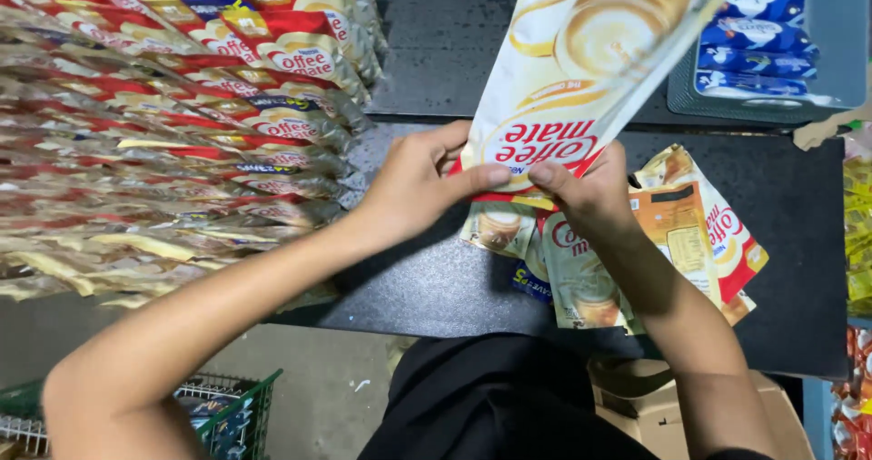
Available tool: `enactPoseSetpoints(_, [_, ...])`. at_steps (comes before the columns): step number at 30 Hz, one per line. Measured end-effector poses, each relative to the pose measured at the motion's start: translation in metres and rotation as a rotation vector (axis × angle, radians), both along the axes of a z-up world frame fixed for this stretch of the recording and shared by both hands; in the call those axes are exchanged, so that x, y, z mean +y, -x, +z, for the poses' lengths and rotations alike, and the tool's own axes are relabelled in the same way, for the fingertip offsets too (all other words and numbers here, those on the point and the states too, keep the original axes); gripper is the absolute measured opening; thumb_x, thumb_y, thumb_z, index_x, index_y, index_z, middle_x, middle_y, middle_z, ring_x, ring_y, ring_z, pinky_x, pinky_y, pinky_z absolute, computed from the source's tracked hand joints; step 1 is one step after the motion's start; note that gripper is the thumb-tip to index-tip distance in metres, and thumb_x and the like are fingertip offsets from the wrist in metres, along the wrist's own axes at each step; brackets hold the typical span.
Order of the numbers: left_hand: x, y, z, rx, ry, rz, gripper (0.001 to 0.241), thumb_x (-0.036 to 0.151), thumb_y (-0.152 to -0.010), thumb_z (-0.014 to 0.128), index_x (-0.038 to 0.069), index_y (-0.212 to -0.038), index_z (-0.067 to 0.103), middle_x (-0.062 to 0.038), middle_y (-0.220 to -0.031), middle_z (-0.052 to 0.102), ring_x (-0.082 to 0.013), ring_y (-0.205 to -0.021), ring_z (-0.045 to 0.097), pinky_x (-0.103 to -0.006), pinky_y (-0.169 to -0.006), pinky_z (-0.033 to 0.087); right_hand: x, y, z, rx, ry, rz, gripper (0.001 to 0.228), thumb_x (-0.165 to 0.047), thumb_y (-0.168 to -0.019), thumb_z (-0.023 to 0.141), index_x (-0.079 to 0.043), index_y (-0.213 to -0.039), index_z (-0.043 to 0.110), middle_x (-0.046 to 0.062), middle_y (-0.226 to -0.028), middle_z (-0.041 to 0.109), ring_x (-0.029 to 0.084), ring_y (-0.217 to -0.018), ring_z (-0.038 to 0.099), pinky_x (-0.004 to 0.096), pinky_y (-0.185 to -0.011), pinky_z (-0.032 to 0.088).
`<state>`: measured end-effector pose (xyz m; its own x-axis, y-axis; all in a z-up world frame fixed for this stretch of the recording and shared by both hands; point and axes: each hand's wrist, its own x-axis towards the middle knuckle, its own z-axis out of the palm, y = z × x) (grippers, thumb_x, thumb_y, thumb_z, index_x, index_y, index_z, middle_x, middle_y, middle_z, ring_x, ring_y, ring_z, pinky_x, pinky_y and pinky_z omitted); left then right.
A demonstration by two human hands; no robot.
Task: Organizing and stacking coffee creamer pouches into a hanging rack on a store shelf.
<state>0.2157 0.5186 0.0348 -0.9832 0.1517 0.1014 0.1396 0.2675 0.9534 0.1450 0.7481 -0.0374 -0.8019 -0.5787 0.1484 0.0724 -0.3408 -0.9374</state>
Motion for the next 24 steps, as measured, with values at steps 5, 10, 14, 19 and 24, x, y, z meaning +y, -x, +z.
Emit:
enactPoseSetpoints(5, [-0.007,-0.005,-0.009,0.049,0.058,0.069,0.031,0.023,-0.094,0.077,0.004,-0.118,0.075,-0.006,-0.104,0.083,-0.0029,-0.091,0.069,-0.0267,-0.078,0.057,-0.011,-0.009,0.000,0.034,-0.070,-0.090,0.036,-0.015,-0.095,0.078,0.006,-0.123,0.067,0.011,-0.113,0.075,0.016,-0.100,0.072,0.032,-0.091,0.060])
enactPoseSetpoints(10, [-0.013,-0.010,0.003,0.054,0.221,0.091,0.031,0.024,-0.093,0.077,0.009,-0.120,0.075,-0.011,-0.100,0.081,-0.0072,-0.078,0.071,-0.0289,-0.069,0.057,0.022,0.014,-0.051,0.099,-0.159,-0.121,0.038,-0.016,-0.094,0.078,0.003,-0.125,0.066,0.011,-0.114,0.074,0.017,-0.100,0.071,0.032,-0.092,0.058])
enactPoseSetpoints(14, [-0.033,-0.020,0.033,0.476,0.594,-0.001,0.035,0.021,-0.097,0.071,0.007,-0.129,0.070,-0.016,-0.098,0.076,-0.0317,-0.081,0.073,-0.0412,-0.067,0.056,0.038,0.018,0.027,0.253,0.041,-0.376,0.057,0.000,-0.102,0.067,-0.007,-0.150,0.037,0.019,-0.133,0.063,0.029,-0.118,0.069,0.039,-0.100,0.064])
enactPoseSetpoints(19, [-0.029,-0.015,0.033,0.547,0.933,-0.110,0.023,0.020,-0.086,0.070,0.006,-0.104,0.070,-0.013,-0.081,0.072,-0.0334,-0.077,0.073,-0.0450,-0.058,0.054,0.074,-0.006,0.079,0.793,-0.382,-0.401,0.094,-0.020,-0.078,0.092,-0.009,-0.157,0.042,0.017,-0.149,0.055,0.030,-0.141,0.055,0.042,-0.115,0.050])
enactPoseSetpoints(24, [0.025,-0.002,0.005,0.594,1.055,-0.402,0.009,0.018,-0.079,0.070,0.011,-0.073,0.070,-0.011,-0.074,0.071,-0.0313,-0.072,0.073,-0.0461,-0.056,0.055,0.008,-0.025,0.046,0.863,-0.704,0.015,0.100,-0.030,-0.064,0.095,-0.001,-0.148,0.049,0.020,-0.148,0.057,0.031,-0.134,0.059,0.043,-0.108,0.048])
